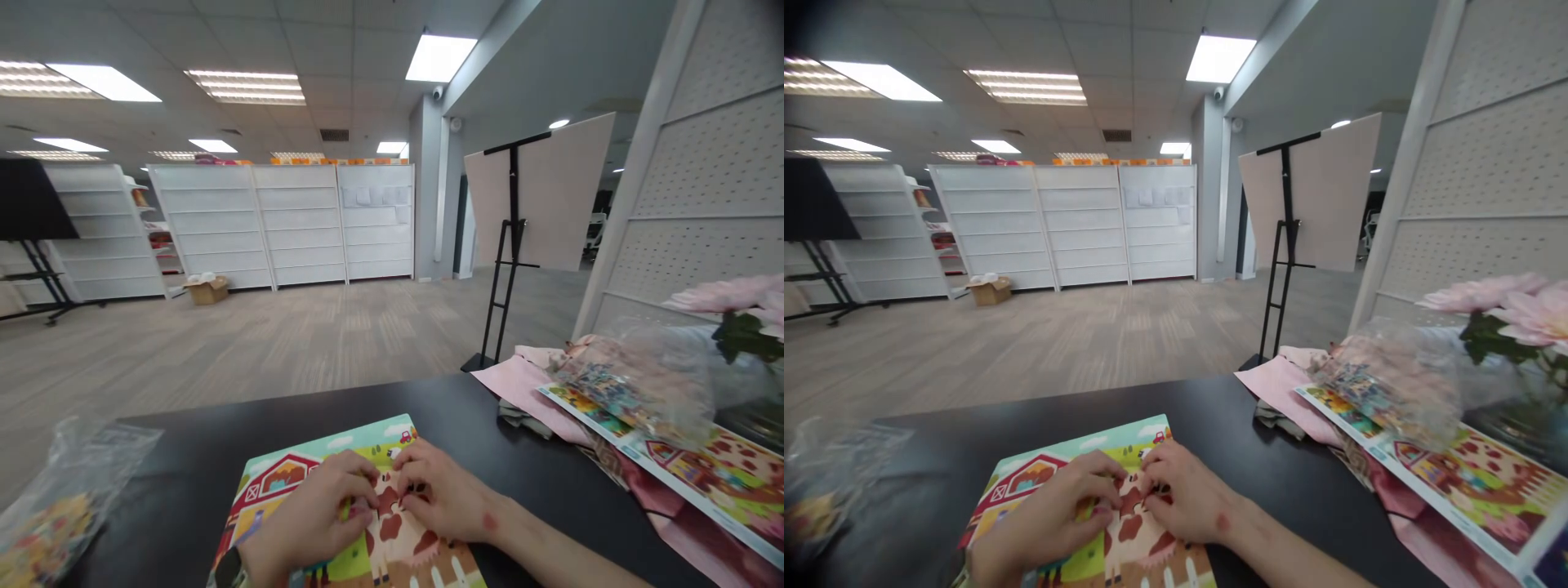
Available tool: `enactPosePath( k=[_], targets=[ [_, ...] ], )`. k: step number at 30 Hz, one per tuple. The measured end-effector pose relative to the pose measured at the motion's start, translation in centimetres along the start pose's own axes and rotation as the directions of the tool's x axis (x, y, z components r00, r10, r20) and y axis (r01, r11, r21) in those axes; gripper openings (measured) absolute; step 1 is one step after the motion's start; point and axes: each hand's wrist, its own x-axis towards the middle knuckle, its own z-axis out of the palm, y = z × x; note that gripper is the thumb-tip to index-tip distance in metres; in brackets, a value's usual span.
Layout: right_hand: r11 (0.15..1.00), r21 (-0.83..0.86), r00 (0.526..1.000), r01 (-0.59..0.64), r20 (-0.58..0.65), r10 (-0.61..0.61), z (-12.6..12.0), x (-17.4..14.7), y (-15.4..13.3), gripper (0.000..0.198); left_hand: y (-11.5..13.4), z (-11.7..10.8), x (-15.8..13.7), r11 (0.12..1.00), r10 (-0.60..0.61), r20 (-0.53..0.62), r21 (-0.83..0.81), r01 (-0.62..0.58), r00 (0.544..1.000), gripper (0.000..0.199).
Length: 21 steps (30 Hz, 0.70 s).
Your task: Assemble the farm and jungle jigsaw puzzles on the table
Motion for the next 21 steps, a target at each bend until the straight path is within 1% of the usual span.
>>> enactPosePath(
  k=[5, 8, 13, 15, 18, 21],
  targets=[
    [1.000, -0.020, 1.000, -0.016, 0.012, 0.017, -0.2, 0.0, 0.1, 0.020, 0.2, -0.4, -0.1, 0.999, 0.022, 0.033, 0.039, -0.023, 0.999, 0.028],
    [1.000, -0.024, 1.000, -0.015, 0.016, 0.015, -0.4, -0.1, -0.2, 0.018, 0.2, -0.5, -0.2, 0.999, 0.024, 0.022, 0.037, -0.025, 0.999, 0.028],
    [1.000, -0.013, 0.999, 0.028, 0.023, -0.028, -0.7, -0.1, -0.6, 0.016, -0.2, 0.0, -0.2, 1.000, 0.024, -0.003, 0.012, -0.024, 1.000, 0.026],
    [1.000, -0.007, 1.000, 0.016, 0.021, -0.016, -0.7, 0.0, -0.7, 0.021, -0.4, 0.3, -0.2, 0.999, 0.028, -0.028, -0.019, -0.029, 0.999, 0.029],
    [0.999, -0.021, 0.999, -0.040, 0.016, 0.040, -0.7, -0.1, -0.6, 0.032, -0.8, 0.9, -0.1, 0.997, 0.021, -0.071, -0.073, -0.026, 0.997, 0.036],
    [0.997, -0.040, 0.998, -0.062, 0.021, 0.063, -0.7, -0.1, -0.7, 0.034, -1.0, 1.4, 0.0, 0.994, 0.013, -0.094, -0.110, -0.023, 0.996, 0.040]
  ],
)
